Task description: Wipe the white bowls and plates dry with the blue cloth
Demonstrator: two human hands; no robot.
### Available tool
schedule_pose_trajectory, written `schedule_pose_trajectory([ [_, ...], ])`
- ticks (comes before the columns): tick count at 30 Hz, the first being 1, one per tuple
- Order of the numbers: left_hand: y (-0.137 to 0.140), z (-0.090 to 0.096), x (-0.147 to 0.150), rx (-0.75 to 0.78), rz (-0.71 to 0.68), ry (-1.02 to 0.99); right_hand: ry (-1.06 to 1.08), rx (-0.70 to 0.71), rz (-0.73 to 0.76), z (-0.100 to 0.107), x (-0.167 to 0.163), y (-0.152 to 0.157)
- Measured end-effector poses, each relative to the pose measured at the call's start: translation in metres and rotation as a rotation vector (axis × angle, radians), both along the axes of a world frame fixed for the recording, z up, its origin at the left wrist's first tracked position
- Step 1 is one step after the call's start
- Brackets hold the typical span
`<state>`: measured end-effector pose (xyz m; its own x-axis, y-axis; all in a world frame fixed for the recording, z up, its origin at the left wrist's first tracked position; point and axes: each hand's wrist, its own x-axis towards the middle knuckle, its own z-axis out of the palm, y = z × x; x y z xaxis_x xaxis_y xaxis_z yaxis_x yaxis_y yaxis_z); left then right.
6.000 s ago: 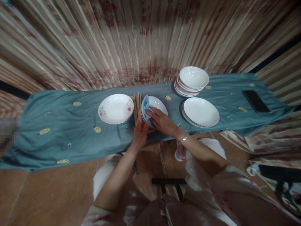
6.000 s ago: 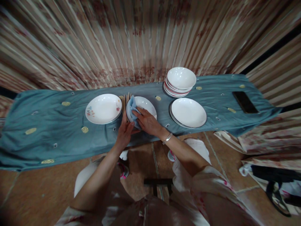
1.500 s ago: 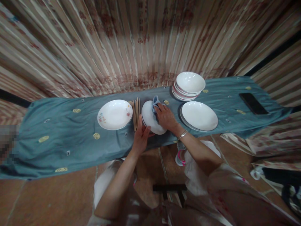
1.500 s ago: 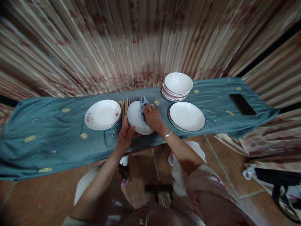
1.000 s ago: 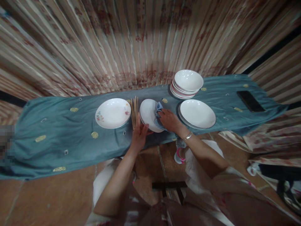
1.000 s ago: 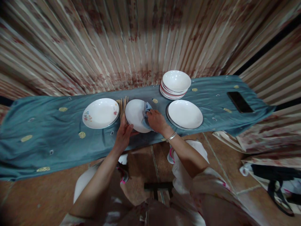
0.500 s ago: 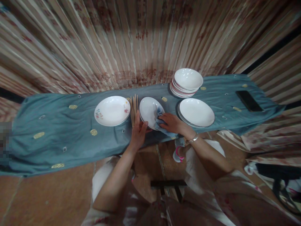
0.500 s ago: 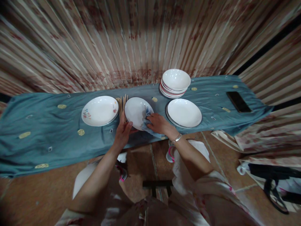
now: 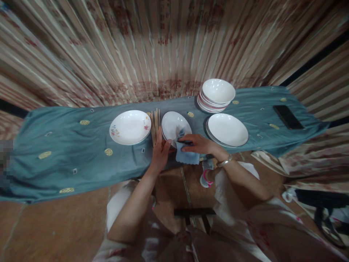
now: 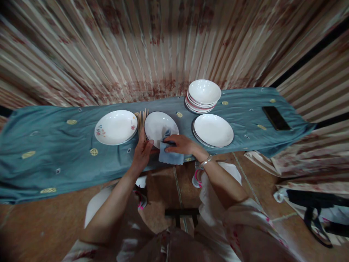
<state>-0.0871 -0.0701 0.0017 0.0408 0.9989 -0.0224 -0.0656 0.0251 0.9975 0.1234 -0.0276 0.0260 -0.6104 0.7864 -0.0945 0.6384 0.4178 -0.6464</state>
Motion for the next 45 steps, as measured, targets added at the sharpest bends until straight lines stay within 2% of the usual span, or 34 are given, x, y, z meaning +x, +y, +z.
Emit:
schedule_pose_trajectory([
  [5,0.0,0.001,-0.003,0.072,0.06,0.193,0.145,-0.044,-0.034,0.004,-0.013,-0.004],
  [12,-0.001,0.004,-0.003,0.108,0.038,0.216,0.359,-0.057,-0.11,0.003,-0.027,-0.007],
  [18,0.0,0.007,-0.005,0.14,0.013,0.325,0.522,-0.055,-0.159,-0.006,-0.04,-0.004],
  [30,-0.006,0.008,-0.001,0.096,0.001,0.205,0.658,-0.006,-0.256,0.005,-0.059,0.007],
  [35,-0.005,0.005,0.002,0.069,0.004,0.069,0.626,0.07,-0.343,0.002,-0.065,0.012],
  [39,-0.004,0.0,0.006,0.041,-0.035,-0.035,0.573,0.247,-0.351,-0.003,-0.066,0.015],
  [42,-0.004,-0.001,0.007,-0.02,-0.016,-0.035,0.489,0.414,-0.274,-0.002,-0.067,0.014],
  [45,-0.005,-0.001,0.008,-0.065,0.016,-0.004,0.398,0.495,-0.137,0.002,-0.067,0.011],
])
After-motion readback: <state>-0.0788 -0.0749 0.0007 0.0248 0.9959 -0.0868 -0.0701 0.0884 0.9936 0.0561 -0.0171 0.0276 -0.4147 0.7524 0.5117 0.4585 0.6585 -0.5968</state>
